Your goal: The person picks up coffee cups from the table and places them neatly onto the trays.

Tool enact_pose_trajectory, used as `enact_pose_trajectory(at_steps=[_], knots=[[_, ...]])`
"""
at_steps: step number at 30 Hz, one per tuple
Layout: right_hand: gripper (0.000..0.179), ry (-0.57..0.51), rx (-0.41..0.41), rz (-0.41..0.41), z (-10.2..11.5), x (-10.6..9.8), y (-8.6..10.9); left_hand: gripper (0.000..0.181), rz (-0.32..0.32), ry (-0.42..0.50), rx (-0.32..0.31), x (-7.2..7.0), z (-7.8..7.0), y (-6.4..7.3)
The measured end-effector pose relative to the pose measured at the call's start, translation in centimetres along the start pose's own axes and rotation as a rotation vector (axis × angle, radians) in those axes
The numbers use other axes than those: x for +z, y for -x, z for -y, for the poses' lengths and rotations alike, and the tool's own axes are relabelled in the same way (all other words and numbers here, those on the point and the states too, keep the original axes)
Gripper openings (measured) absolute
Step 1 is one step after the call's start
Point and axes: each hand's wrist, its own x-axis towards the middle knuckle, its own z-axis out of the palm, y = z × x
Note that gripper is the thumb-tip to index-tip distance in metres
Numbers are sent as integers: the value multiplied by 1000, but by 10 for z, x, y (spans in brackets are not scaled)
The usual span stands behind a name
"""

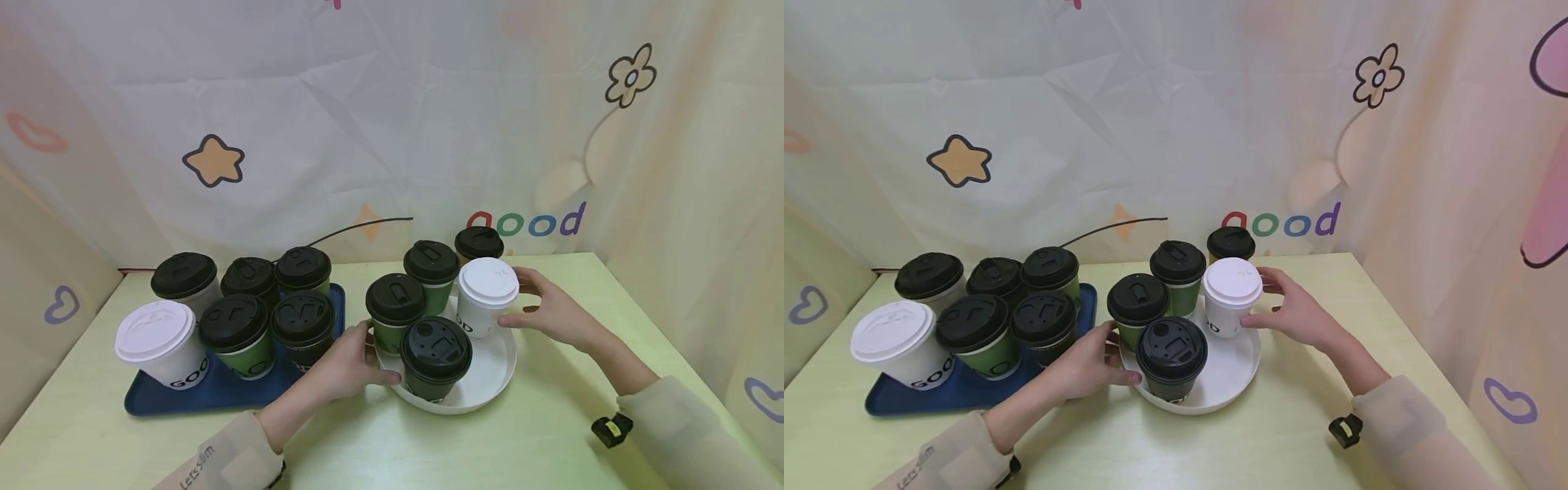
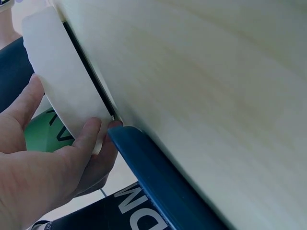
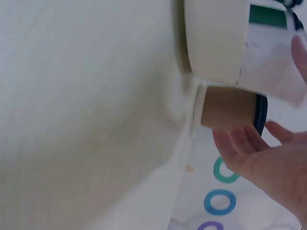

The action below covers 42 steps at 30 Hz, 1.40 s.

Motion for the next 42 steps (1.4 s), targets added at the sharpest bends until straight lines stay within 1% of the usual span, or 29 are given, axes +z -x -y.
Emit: enact_pose_trajectory(at_steps=[4, 6, 9, 12, 15, 18, 20, 23, 27, 31, 34, 38, 40, 42], knots=[[78, 27, 20, 91, -8, -15, -4, 91, -6, 6, -14, -1, 0, 0], [69, 41, 25, 109, -14, -19, -8, 91, -7, 3, -19, -1, 0, 0], [58, 49, 27, 91, -23, -20, -17, 91, -9, 4, -20, -2, 1, 0], [53, 58, 46, 52, -32, -17, -27, 89, -8, 8, -11, -2, 2, 0], [56, 51, 81, -8, -38, -13, -37, 87, -5, 13, 2, -1, 3, 0], [65, 33, 106, -88, -41, -9, -47, 87, -1, 19, 4, -1, 3, 1], [72, 31, 110, -139, -40, -7, -55, 88, 0, 23, 3, -1, 3, 1], [81, 43, 107, -179, -37, -7, -67, 90, -2, 26, -2, -1, 2, 2], [89, 62, 90, -165, -32, -9, -81, 91, 0, 34, 0, -2, 2, 1], [94, 97, 28, -145, -27, -11, -93, 90, 2, 44, -2, -2, 2, 1], [95, 103, -21, -135, -23, -9, -99, 90, 4, 40, -1, -2, 2, 1], [94, 54, -47, -126, -19, -3, -104, 88, 13, 24, 20, -3, 2, 0], [94, 32, -46, -131, -17, 0, -106, 86, 15, 16, 28, -3, 2, 0], [91, 26, -41, -145, -15, 3, -107, 84, 17, 9, 31, -4, 2, -1]])
